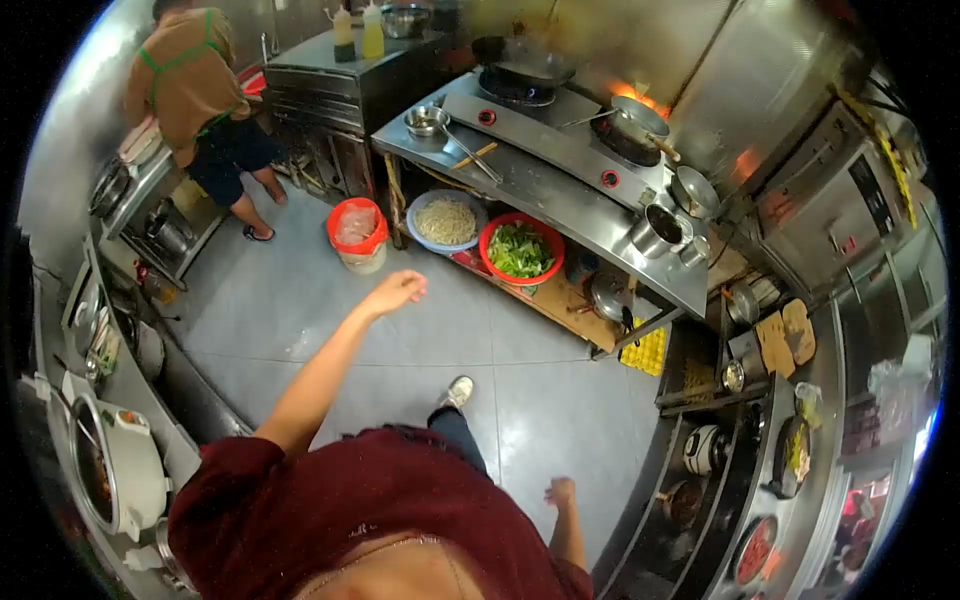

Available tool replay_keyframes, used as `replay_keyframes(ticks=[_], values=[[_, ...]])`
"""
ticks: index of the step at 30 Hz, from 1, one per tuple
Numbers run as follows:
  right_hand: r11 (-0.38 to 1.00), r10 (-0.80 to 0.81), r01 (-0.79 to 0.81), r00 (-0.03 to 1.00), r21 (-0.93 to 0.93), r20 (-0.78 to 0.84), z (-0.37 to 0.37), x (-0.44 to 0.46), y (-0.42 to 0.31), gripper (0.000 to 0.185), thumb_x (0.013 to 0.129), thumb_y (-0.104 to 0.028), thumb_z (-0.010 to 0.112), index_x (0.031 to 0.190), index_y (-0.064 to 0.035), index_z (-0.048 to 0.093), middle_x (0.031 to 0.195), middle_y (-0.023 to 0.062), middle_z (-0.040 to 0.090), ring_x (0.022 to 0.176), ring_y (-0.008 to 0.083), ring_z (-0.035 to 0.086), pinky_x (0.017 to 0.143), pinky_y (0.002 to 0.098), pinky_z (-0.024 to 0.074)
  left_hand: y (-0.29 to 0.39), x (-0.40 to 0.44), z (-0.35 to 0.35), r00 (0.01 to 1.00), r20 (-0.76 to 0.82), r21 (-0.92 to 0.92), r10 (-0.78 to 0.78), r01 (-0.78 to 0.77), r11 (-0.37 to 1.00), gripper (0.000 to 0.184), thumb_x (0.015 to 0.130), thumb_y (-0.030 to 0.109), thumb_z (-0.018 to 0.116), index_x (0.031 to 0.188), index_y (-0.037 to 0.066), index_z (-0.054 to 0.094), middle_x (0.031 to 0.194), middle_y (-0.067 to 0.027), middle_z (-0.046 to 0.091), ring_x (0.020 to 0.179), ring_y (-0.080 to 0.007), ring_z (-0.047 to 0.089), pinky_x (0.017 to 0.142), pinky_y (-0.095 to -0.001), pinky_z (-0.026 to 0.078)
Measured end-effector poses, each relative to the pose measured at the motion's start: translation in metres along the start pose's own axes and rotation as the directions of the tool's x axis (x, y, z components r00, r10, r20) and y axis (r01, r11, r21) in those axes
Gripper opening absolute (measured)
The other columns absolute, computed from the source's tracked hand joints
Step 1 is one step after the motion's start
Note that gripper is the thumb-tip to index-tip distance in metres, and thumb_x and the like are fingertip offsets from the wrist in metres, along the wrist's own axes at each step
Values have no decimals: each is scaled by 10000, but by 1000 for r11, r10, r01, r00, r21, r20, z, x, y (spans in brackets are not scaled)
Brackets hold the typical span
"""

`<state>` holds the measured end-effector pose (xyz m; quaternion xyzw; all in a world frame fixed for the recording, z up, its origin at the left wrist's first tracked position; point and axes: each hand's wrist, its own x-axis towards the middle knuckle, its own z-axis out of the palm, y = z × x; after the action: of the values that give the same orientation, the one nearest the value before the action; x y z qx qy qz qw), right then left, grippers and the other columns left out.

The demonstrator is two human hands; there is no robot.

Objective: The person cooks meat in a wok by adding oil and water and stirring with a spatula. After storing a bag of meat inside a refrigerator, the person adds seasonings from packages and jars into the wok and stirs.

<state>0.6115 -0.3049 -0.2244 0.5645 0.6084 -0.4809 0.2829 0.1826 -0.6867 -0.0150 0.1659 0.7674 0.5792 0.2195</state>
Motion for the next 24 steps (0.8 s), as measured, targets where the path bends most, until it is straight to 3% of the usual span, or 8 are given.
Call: replay_keyframes(ticks=[5,8,9,10,13,16,19,24], values=[[807,-568,547,822,-223,-37,-22,62,-246,175,776,-161,495,678,-30,555,534,92,553,417,186,536,350,297,420,-7,122,-36,993,-108,-142,-49,33,989,280,865,225,510,991,-23,549,864,-79,594,783,-142,572,681,-270,484],[186,-968,700,253,-690,-5,-17,67,-421,209,761,-181,499,652,-11,552,569,133,568,529,236,581,494,374,435,-10,172,-73,976,-215,-128,-26,-1,992,281,870,220,503,993,-26,556,853,-67,594,791,-128,567,673,-250,477],[484,-799,670,600,-563,27,-19,62,-489,255,787,-221,503,744,21,571,800,254,575,791,407,547,678,456,436,-6,189,-86,964,-256,-158,-73,32,987,282,870,225,501,988,-24,559,847,-64,594,784,-124,567,669,-243,473],[279,-952,775,300,-568,-58,-17,40,-544,248,799,-222,500,794,14,577,797,246,577,800,404,552,685,445,440,7,204,-99,949,-295,-188,-114,59,980,283,871,230,499,984,-22,562,841,-60,593,777,-121,566,665,-236,469],[299,-952,789,211,-536,-221,-6,14,-721,223,818,-206,485,866,-4,568,732,209,586,714,385,574,635,426,448,20,313,-124,947,-286,-243,-145,75,967,289,873,248,492,975,-11,569,836,-56,597,750,-112,566,651,-219,457],[325,-910,903,216,-282,-355,10,17,-794,211,825,-202,490,862,-10,570,681,199,576,650,356,572,593,390,442,18,425,-135,973,-159,-303,-170,116,946,319,863,301,497,970,11,576,848,-65,608,719,-121,569,640,-230,455],[377,-888,874,248,-307,-386,19,22,-817,183,857,-183,493,876,-10,551,611,79,557,534,132,521,491,287,429,21,518,-129,930,56,-546,-363,333,769,377,859,383,484,1025,50,545,885,-64,603,739,-157,575,692,-287,461],[582,-715,812,490,-36,-498,13,15,-796,184,855,-129,492,934,33,531,681,87,560,608,114,546,496,245,471,-3,635,-122,816,134,-705,-563,477,524,481,847,465,467,1078,44,498,905,-74,589,771,-196,571,721,-353,467]])
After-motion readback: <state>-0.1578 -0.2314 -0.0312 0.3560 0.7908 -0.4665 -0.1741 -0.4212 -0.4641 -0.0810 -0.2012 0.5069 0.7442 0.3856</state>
